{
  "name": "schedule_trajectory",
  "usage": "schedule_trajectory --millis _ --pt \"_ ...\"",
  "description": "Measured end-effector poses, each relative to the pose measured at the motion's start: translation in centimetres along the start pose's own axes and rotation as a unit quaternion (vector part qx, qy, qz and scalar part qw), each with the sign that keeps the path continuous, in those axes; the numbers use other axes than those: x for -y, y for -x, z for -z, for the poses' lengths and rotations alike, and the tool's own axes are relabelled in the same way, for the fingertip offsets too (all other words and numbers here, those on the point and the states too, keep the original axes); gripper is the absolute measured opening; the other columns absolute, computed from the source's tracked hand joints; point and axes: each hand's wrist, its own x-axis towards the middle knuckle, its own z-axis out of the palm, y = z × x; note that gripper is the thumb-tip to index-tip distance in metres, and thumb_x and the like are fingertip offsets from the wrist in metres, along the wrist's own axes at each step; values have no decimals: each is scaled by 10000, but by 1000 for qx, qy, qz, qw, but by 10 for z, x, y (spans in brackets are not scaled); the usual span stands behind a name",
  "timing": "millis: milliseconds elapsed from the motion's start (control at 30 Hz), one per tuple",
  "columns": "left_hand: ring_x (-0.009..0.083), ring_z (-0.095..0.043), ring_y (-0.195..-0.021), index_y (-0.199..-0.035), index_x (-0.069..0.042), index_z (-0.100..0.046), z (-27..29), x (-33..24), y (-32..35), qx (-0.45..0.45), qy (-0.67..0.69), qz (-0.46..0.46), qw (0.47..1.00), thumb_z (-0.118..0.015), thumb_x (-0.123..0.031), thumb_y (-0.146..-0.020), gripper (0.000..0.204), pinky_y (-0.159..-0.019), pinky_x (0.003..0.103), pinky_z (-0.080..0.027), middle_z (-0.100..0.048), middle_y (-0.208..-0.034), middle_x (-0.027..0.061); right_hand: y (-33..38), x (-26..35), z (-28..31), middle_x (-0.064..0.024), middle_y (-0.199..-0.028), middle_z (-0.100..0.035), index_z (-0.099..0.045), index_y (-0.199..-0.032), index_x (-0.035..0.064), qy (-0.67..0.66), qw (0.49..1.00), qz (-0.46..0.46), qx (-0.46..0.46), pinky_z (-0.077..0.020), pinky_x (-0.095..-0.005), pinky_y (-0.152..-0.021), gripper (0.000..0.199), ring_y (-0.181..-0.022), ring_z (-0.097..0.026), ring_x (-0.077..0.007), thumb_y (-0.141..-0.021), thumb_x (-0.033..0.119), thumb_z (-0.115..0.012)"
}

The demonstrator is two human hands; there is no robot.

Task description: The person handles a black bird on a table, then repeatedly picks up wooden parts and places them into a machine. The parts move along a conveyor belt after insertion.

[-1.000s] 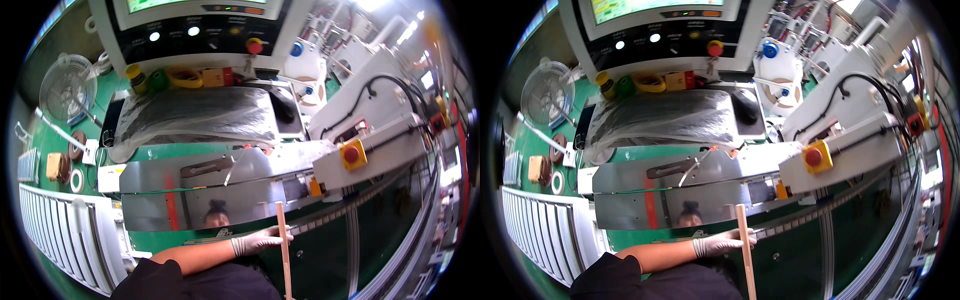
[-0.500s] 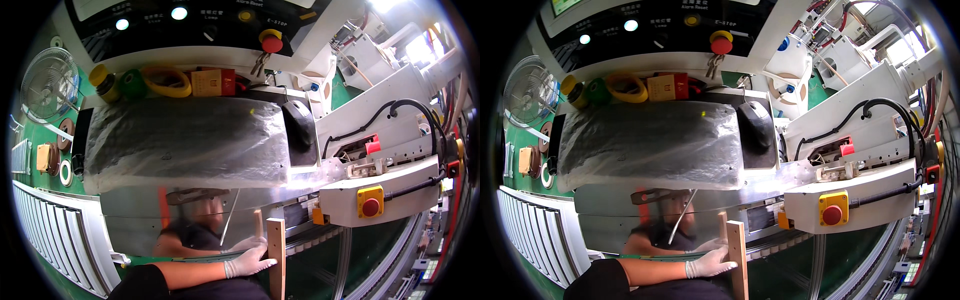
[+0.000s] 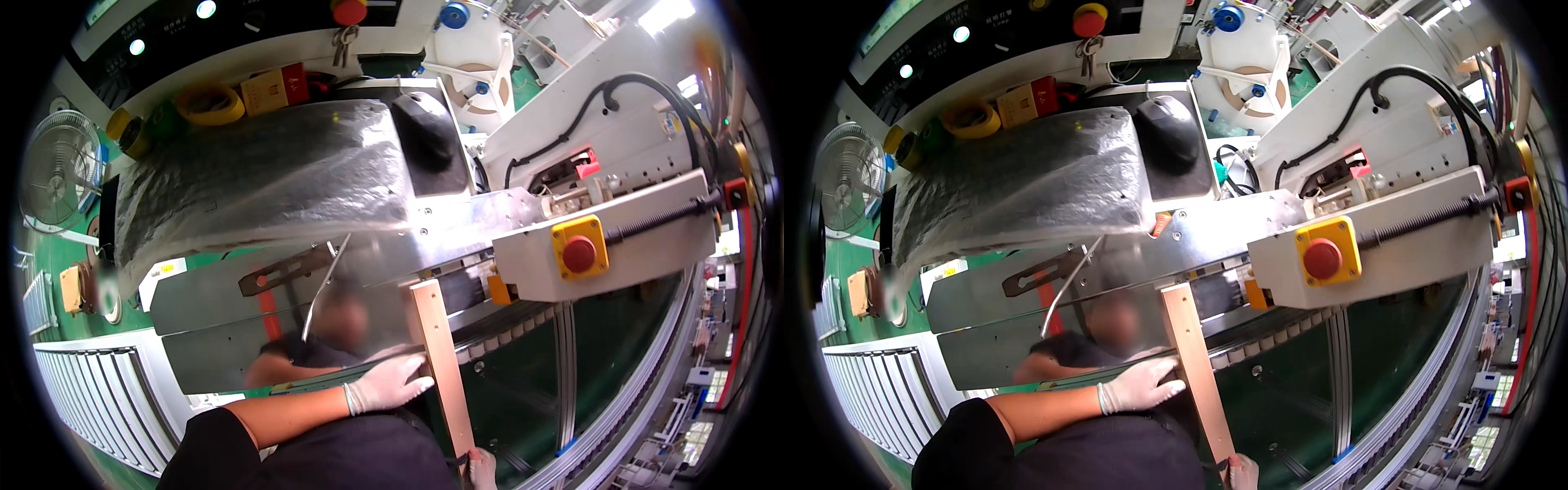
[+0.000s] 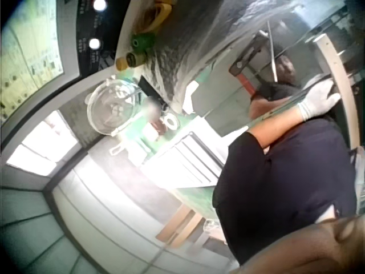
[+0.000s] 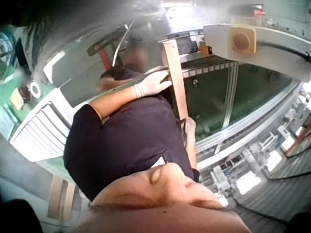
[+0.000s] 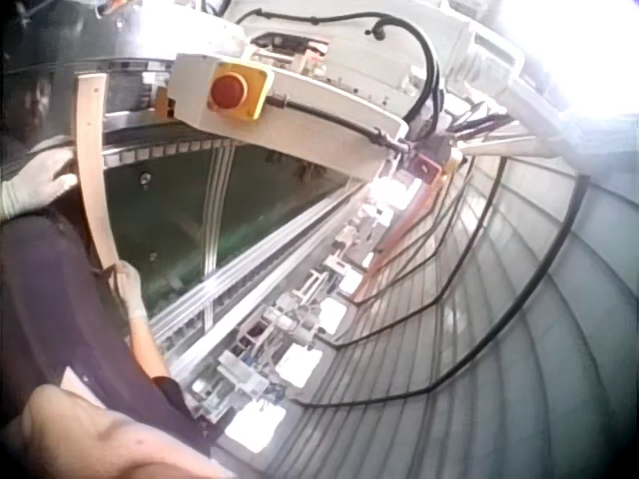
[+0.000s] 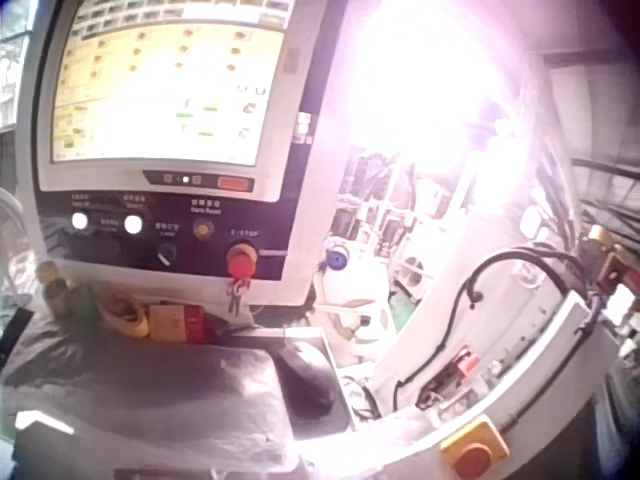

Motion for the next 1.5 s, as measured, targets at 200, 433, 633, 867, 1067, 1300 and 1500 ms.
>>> schedule_trajectory --millis 200,433,633,867,1067,1300,1500 --pt "288 -670 -859 -1340 -17 -536 -4 55 13 159 -13 149 976 -581 -560 -1008 638 -772 418 -537 -683 -1028 155 -25 -13 -4 -80 -706 -624 -662 -785 8 -83 992 95 -21 -458 -331 -606 496 -664 -615 -172 -1030 435 -603" --pt "132 -553 -685 -1340 -55 -585 -15 104 2 199 -14 56 978 -682 -532 -971 611 -615 328 -478 -623 -831 30 -19 -30 -1 -137 -689 -575 -604 -771 -6 -37 983 172 -45 -458 -379 -585 560 -611 -580 -283 -1025 492 -565" --pt "178 -584 -831 -1472 -72 -502 -61 125 18 185 -61 31 980 -689 -348 -995 583 -735 351 -479 -660 -1029 89 -32 -60 -2 -190 -762 -605 -620 -790 0 44 972 226 -38 -470 -450 -645 543 -724 -621 -395 -1052 458 -491" --pt "324 -342 -1536 -1568 36 -370 -62 96 22 -28 468 226 854 -511 -374 -1086 648 -1278 433 -253 -400 -1617 240 -50 -51 0 -180 -761 -602 -598 -785 -3 41 969 239 -38 -469 -444 -661 534 -737 -619 -389 -1041 458 -511" --pt "306 -598 -925 -1034 -67 -634 -85 120 -14 -176 -116 -41 977 -639 -51 -882 152 -798 432 -493 -614 -981 131 -47 -9 4 -160 -709 -608 -603 -753 9 9 977 213 -12 -463 -431 -639 551 -694 -615 -381 -1039 476 -534" --pt "341 -649 -905 -1121 35 -647 -94 44 -38 -291 -82 57 952 -544 -133 -1045 211 -823 420 -515 -667 -937 211 -63 -15 10 -164 -720 -632 -612 -739 24 68 962 260 -40 -471 -464 -652 640 -726 -645 -389 -1054 551 -432" --pt "297 -669 -986 -1130 39 -683 -111 49 -63 -348 318 215 855 -549 -343 -1094 406 -921 381 -512 -717 -1098 188 -84 -27 29 -181 -778 -646 -627 -772 20 77 968 238 -16 -483 -479 -689 601 -778 -651 -408 -1045 530 -461"
